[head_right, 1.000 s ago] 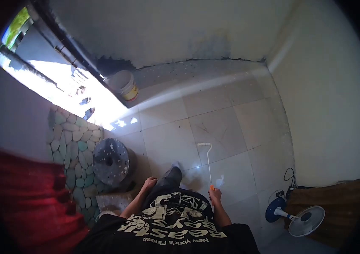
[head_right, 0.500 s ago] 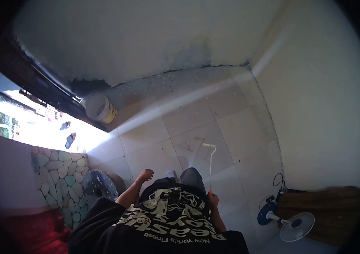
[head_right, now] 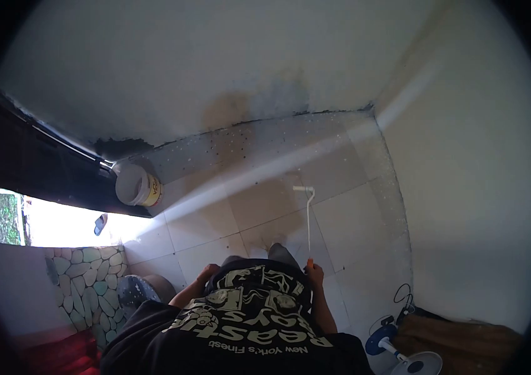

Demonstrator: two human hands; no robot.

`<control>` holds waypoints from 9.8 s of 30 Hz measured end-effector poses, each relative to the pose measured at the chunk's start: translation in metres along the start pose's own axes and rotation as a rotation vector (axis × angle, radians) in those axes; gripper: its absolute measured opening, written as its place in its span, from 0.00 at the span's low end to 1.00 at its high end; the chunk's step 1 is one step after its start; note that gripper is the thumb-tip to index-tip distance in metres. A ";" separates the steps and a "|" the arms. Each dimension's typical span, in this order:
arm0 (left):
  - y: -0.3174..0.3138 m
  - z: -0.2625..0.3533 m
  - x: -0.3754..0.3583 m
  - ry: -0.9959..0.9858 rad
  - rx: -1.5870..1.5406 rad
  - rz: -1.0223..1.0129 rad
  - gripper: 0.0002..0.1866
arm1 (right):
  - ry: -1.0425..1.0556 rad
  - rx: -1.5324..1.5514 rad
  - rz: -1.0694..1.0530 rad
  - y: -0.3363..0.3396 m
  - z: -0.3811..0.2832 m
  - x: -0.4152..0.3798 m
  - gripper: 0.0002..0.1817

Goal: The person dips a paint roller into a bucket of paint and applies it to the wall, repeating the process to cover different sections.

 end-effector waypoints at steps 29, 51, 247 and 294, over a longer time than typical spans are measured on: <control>0.346 0.019 0.370 0.464 -0.898 0.062 0.11 | -0.212 0.408 -0.468 -0.063 -0.475 0.312 0.10; 0.277 0.287 0.527 0.685 -0.708 -0.118 0.36 | -0.348 0.206 -0.524 -0.091 -0.508 0.615 0.10; 0.253 0.299 0.534 0.647 -0.630 -0.165 0.26 | -0.317 0.409 -0.492 -0.111 -0.533 0.621 0.09; 0.252 0.299 0.534 0.635 -0.595 -0.150 0.26 | -0.297 0.299 -0.537 -0.101 -0.491 0.680 0.14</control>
Point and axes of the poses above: each hand's wrist, its own x-axis towards the middle knuckle, its own y-axis out of the back of the hand, z = x × y, the point moved 5 cm from there along x, towards the middle knuckle, and after that the axes turned 13 degrees about x, right-handed, at the moved point
